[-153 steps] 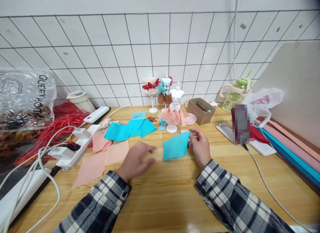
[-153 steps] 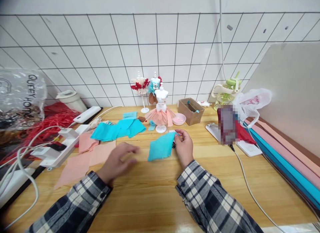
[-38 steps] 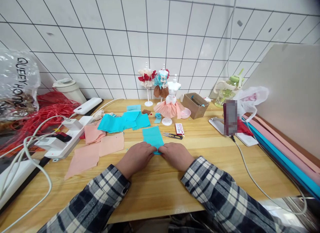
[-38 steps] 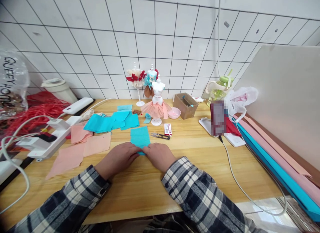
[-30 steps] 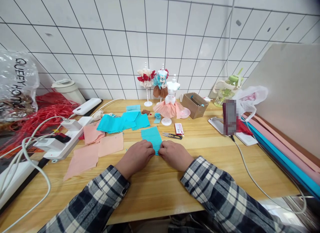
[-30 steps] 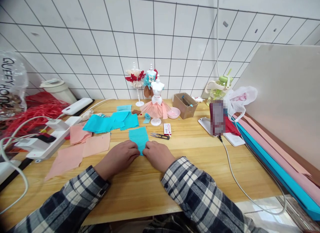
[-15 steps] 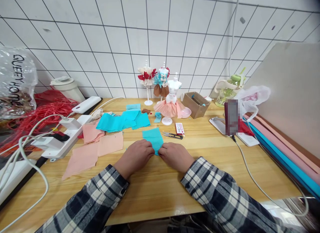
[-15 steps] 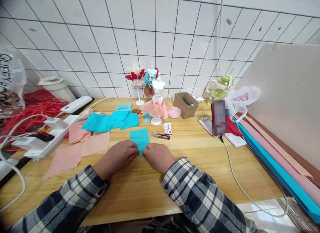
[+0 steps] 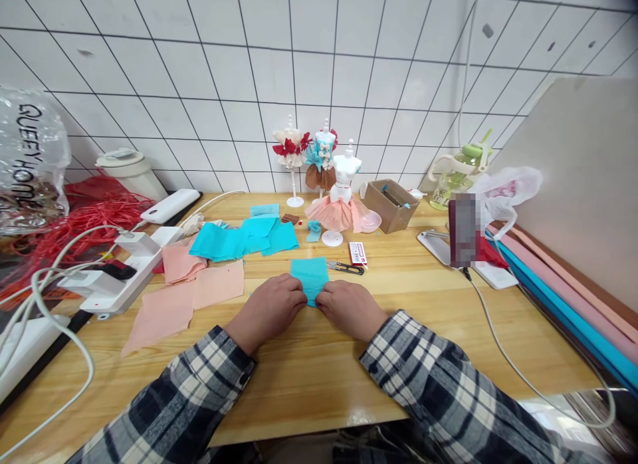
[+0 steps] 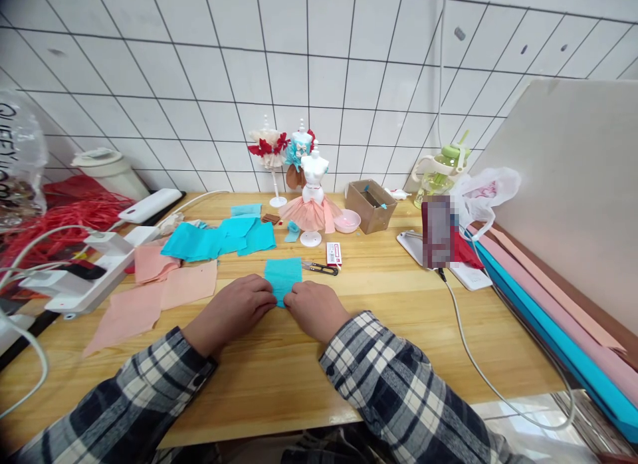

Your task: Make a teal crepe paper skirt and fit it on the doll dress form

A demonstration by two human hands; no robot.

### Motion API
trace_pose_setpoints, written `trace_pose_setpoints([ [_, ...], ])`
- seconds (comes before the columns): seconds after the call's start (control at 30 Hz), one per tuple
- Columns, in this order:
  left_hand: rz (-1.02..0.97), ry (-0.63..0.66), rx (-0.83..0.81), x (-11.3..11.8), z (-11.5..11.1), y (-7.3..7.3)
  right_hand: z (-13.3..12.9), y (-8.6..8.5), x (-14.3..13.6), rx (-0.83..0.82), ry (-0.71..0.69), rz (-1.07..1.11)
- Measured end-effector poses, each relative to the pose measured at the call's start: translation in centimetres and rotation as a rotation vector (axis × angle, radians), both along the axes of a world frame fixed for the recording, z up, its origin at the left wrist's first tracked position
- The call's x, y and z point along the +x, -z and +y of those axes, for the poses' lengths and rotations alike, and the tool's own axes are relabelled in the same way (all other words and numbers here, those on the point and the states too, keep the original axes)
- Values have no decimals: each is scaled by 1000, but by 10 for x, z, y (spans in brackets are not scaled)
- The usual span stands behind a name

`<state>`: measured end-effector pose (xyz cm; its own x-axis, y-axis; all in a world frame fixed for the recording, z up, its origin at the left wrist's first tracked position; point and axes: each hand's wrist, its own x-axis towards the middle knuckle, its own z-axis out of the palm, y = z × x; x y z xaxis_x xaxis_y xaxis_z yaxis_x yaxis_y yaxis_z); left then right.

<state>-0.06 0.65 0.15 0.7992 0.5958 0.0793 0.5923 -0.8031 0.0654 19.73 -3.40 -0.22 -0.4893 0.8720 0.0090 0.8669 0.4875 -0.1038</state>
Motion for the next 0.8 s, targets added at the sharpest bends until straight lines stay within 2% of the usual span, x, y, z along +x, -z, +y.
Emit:
trace_pose_setpoints([
  [0.2, 30, -24, -23, 1, -1, -1, 1, 6, 1, -11, 48, 21],
  [0.53, -12, -11, -5, 3, -2, -2, 0, -4, 0, -56, 75, 13],
  [0.7, 14, -65, -57, 2, -1, 0, 0, -2, 0, -82, 102, 12],
  [0.8, 28, -52, -65, 2, -1, -1, 1, -1, 0, -63, 91, 10],
])
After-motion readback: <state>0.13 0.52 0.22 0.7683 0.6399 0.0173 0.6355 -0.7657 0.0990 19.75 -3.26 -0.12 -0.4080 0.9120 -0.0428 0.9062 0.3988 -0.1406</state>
